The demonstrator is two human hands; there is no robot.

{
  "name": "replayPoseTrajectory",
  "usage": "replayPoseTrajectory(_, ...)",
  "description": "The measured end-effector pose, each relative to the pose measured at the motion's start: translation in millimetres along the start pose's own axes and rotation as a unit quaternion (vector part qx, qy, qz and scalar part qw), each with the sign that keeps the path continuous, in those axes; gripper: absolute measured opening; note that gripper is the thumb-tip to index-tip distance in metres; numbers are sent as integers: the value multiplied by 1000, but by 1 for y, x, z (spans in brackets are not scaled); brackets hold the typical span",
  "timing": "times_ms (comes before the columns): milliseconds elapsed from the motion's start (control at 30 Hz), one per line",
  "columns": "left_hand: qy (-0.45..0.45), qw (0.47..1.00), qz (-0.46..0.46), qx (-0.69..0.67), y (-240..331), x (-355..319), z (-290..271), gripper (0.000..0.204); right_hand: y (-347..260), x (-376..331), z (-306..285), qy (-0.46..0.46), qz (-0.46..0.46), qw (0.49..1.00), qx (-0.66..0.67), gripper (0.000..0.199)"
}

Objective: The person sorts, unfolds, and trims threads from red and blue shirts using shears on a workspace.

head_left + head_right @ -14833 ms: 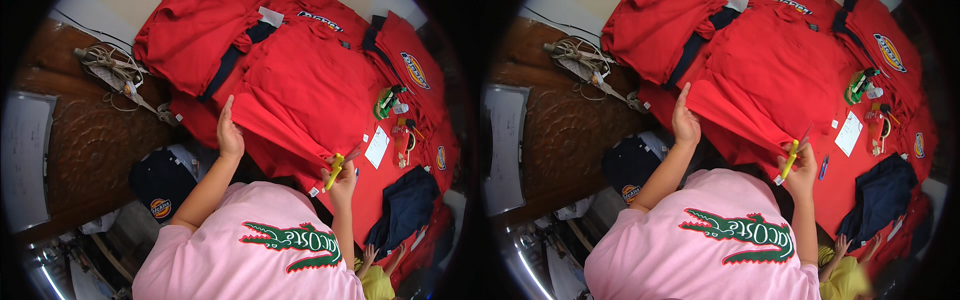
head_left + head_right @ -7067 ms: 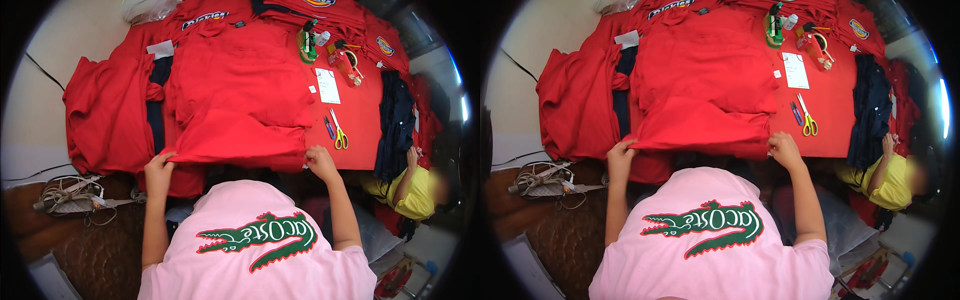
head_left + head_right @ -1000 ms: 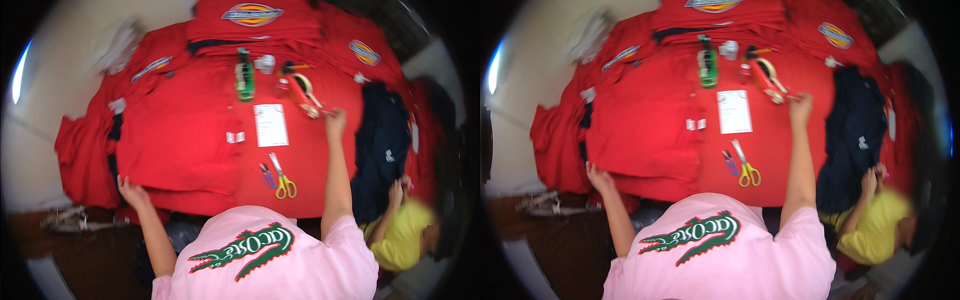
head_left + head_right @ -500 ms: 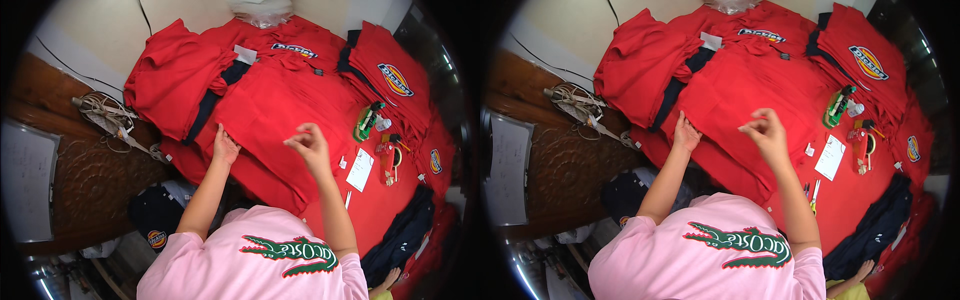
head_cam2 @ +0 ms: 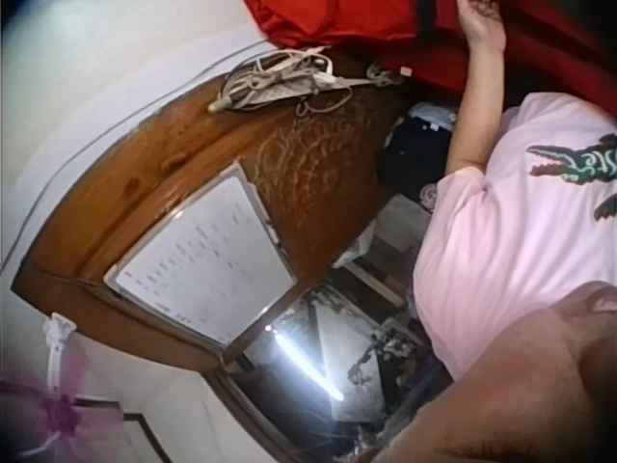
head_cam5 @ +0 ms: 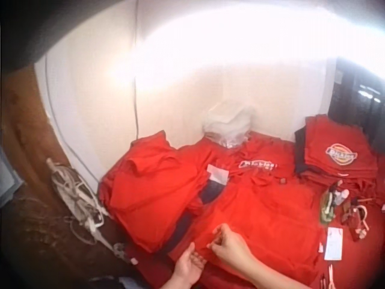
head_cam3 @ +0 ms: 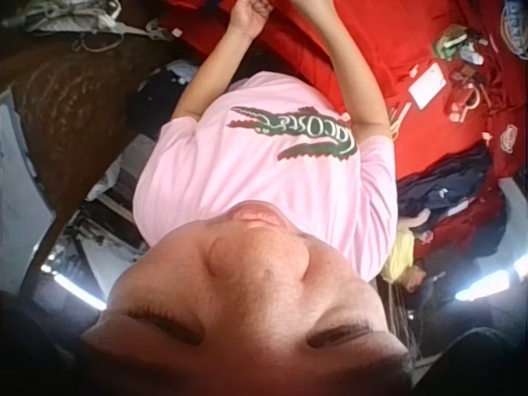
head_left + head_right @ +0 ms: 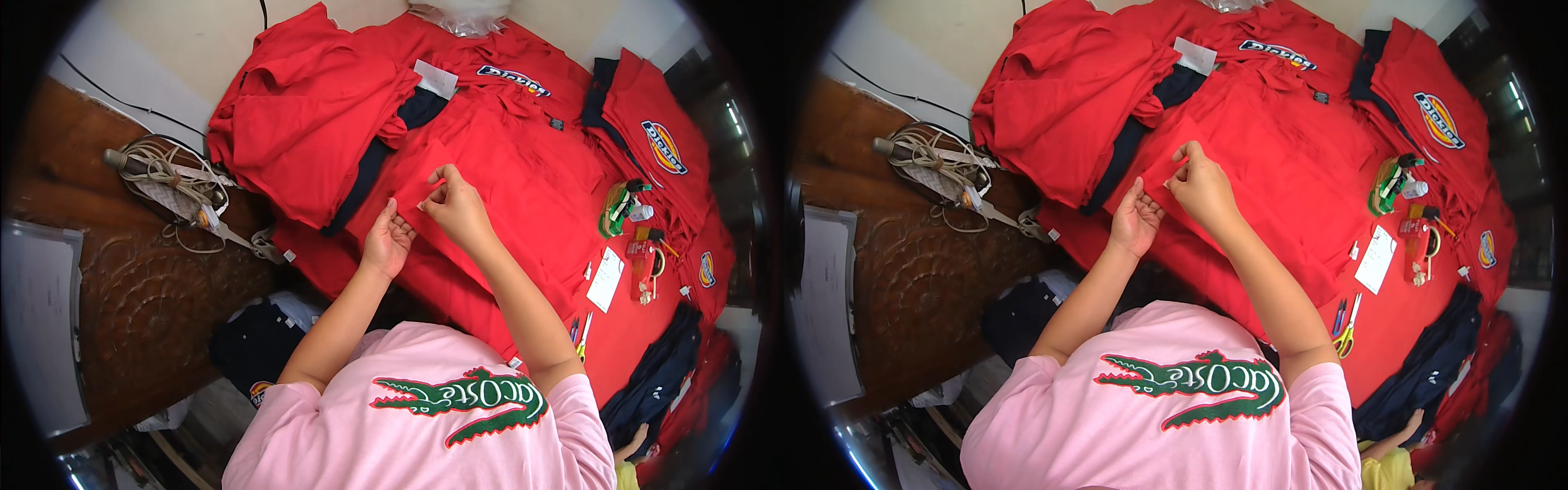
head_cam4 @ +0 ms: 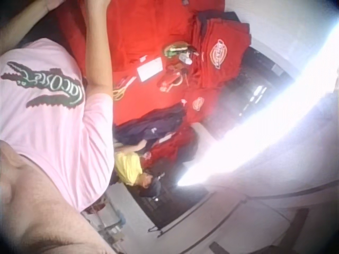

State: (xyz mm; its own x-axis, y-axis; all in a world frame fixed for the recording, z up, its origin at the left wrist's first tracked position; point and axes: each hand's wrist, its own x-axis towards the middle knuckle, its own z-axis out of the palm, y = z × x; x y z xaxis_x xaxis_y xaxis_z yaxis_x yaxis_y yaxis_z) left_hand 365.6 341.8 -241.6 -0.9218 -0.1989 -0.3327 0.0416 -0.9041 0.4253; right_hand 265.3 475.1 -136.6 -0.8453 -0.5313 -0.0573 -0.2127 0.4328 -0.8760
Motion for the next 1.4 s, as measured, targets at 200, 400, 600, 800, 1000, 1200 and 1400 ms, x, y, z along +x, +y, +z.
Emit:
replayPoseTrajectory(200,-16,999,-10,28,10,-3,7,40,-3,5,14,31,33,996,-82,33)
replayPoseTrajectory(400,-4,1000,-19,15,19,-5,10,31,9,8,7,17,86,977,-193,36)
replayPoseTrajectory(600,-94,993,-66,-20,34,16,-25,26,70,-76,-40,152,159,951,-218,39)
replayPoseTrajectory(800,-32,996,-79,15,39,25,-43,36,174,-231,-103,490,188,833,-175,56)
replayPoseTrajectory(1000,10,995,-80,65,28,35,-41,34,192,-286,-76,366,337,863,-84,54)
replayPoseTrajectory(1200,-18,910,-96,402,88,65,23,18,124,-284,-116,173,440,863,-180,47)
replayPoseTrajectory(1400,-259,840,174,444,95,100,181,50,102,-240,-190,360,32,830,424,39)
